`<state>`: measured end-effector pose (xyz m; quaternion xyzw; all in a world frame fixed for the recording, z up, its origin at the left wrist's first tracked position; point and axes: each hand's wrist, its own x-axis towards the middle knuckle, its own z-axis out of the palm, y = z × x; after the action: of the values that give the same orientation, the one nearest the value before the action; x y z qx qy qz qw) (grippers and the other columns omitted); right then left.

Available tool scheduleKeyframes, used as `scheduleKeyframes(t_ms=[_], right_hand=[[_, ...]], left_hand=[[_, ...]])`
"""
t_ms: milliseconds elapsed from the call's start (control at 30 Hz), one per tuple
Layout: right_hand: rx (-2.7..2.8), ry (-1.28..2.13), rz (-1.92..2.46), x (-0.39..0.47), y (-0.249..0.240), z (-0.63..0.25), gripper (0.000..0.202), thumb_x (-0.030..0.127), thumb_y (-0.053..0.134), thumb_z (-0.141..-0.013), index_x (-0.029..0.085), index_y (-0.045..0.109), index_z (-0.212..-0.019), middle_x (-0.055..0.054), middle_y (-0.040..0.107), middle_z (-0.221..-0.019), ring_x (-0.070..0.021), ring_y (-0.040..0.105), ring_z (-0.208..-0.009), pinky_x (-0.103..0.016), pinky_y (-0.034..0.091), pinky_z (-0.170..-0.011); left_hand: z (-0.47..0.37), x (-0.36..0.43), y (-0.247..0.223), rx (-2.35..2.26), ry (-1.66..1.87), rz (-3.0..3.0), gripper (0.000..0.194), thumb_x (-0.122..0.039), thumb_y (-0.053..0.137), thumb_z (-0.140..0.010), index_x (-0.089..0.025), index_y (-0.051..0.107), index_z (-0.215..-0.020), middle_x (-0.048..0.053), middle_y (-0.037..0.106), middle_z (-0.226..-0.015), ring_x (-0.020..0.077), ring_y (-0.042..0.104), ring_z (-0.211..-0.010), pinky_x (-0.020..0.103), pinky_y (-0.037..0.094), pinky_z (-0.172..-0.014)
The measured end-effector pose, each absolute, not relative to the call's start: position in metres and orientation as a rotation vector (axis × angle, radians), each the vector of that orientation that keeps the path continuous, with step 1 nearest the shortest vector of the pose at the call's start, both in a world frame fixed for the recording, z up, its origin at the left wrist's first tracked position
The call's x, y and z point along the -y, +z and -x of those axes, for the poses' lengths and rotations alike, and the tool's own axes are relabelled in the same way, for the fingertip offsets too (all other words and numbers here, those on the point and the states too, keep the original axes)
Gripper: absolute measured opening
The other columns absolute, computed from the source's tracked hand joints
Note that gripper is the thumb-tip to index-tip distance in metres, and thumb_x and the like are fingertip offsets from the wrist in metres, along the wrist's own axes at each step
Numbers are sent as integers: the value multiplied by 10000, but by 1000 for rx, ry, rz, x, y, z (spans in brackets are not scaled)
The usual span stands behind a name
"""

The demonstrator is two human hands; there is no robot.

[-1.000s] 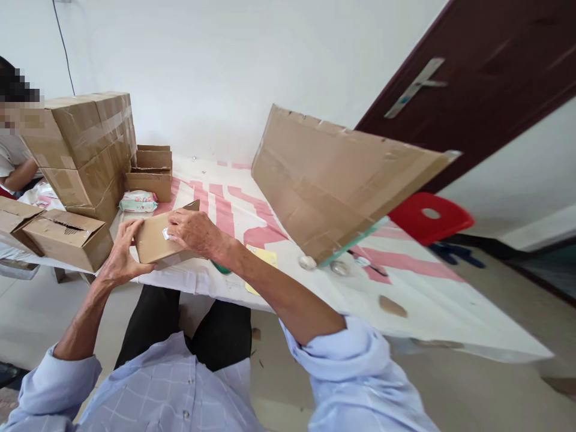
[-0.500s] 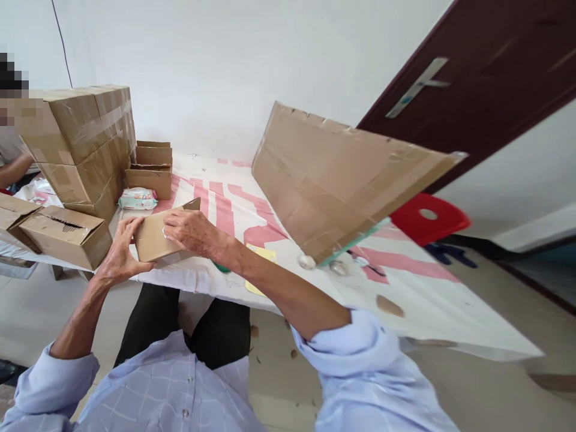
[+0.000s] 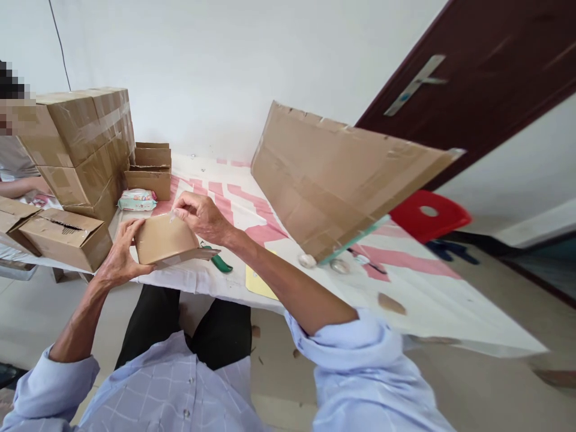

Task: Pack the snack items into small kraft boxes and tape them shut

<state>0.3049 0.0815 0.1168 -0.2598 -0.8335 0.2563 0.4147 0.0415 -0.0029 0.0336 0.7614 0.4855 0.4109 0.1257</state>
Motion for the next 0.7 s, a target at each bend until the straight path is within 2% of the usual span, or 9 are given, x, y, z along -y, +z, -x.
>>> scheduleKeyframes(t_ms=[100, 200, 300, 467, 533, 633, 700], right_hand=[[1884, 669, 726, -80, 122, -338, 356, 557, 694, -987, 225, 653, -865, -13, 653, -807, -162, 601, -742, -316, 542, -750], [1698, 583, 890, -77, 109, -394, 475, 700, 724, -932, 233, 660, -869, -8, 634, -785, -160, 592, -738, -315, 552, -756], [1558, 524, 1098, -67, 72, -458, 472, 690, 742, -892, 233, 646, -826, 2, 607, -746, -157, 566, -717, -314, 533, -734], [1400, 539, 1341, -46, -11, -528, 368, 585, 710, -832, 230, 634, -775, 4, 609, -703, -163, 550, -671, -323, 482, -683], [1376, 547, 1387, -43, -39, -539, 351, 579, 692, -814, 236, 631, -772, 6, 617, -697, -172, 554, -673, -317, 464, -668], [1410, 568, 1409, -46, -70, -543, 317, 558, 661, -835, 246, 637, -783, 4, 640, -722, -185, 573, -710, -315, 464, -689], [1452, 555, 1410, -54, -85, -543, 277, 514, 639, -864, 248, 637, -788, -4, 660, -767, -190, 591, -748, -319, 478, -724]], left_hand=[[-31, 0, 33, -1421, 1220, -2241, 1153, -316, 968, -621, -332, 439, -1645, 125, 457, -1595, 421, 516, -1497, 570, 589, -1184], [-16, -8, 31, -1430, 1322, -2258, 1184, -432, 1012, -570, -405, 484, -1629, 100, 486, -1574, 428, 547, -1463, 568, 681, -1044], [-3, -16, 31, -1489, 1338, -2227, 1199, -573, 1016, -514, -504, 522, -1604, 52, 522, -1550, 428, 572, -1437, 571, 715, -955], [-1, -16, 40, -1671, 1260, -2094, 1142, -705, 953, -497, -641, 531, -1556, -39, 532, -1585, 448, 596, -1433, 678, 666, -1006], [-5, -16, 45, -1729, 1245, -2064, 1166, -764, 923, -486, -583, 547, -1575, -22, 527, -1612, 462, 597, -1436, 704, 648, -1042], [-11, -20, 52, -1805, 1218, -2044, 1313, -822, 909, -418, -353, 596, -1605, 92, 544, -1625, 492, 626, -1385, 714, 653, -1042], [-12, -23, 54, -1855, 1229, -2035, 1381, -844, 918, -348, -261, 641, -1570, 132, 585, -1593, 488, 656, -1328, 702, 668, -1019]])
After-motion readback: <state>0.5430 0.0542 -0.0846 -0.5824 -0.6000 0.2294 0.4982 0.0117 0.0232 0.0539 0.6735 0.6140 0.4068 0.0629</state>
